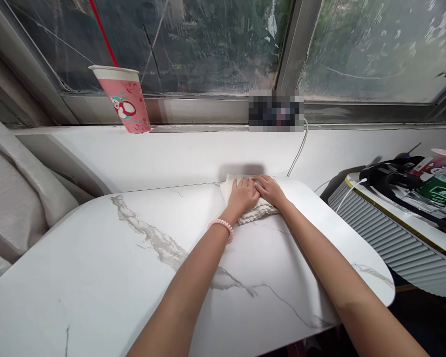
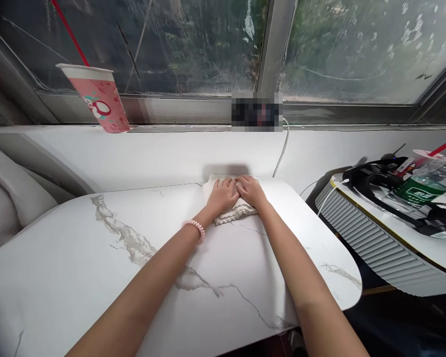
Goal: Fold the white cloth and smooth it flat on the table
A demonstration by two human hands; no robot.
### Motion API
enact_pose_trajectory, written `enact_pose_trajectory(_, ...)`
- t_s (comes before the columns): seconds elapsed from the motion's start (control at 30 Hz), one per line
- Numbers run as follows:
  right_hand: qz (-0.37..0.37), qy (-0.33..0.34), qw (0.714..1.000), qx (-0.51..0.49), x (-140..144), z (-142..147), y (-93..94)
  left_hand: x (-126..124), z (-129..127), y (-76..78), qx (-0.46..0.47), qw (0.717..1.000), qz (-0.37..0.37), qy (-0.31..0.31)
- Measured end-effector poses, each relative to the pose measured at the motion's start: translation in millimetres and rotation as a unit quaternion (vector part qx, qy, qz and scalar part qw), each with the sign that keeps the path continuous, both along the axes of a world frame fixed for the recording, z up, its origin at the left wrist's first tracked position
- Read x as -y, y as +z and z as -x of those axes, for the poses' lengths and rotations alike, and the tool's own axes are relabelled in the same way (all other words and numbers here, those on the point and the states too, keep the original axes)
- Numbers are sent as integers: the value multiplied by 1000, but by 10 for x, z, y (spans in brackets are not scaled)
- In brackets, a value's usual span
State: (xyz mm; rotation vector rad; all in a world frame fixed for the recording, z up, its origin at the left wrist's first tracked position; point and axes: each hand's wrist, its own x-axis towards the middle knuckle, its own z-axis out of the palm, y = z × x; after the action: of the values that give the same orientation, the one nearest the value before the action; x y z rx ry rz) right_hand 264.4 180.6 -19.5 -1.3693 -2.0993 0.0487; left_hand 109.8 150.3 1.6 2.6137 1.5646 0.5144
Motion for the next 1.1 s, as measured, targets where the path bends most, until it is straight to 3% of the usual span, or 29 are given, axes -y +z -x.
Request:
enact_pose_trajectory(0.3,-12,26,1000,7,555,-23,17,578,-33,-33,-5,1000,-1,6)
enact_pose_trajectory(0.77,-24,-58,997,54,1958,135,-16,1597,174,2,-28,994,0,-108)
enact_pose_trajectory(0.93,-41,-73,995,59,2202,302,-34,1813,339,2,-27,992,-6,-122)
enact_pose_trajectory(1.1,-39,-48,997,55,2236,558,-4,1898,572,-23,-25,994,-4,-109)
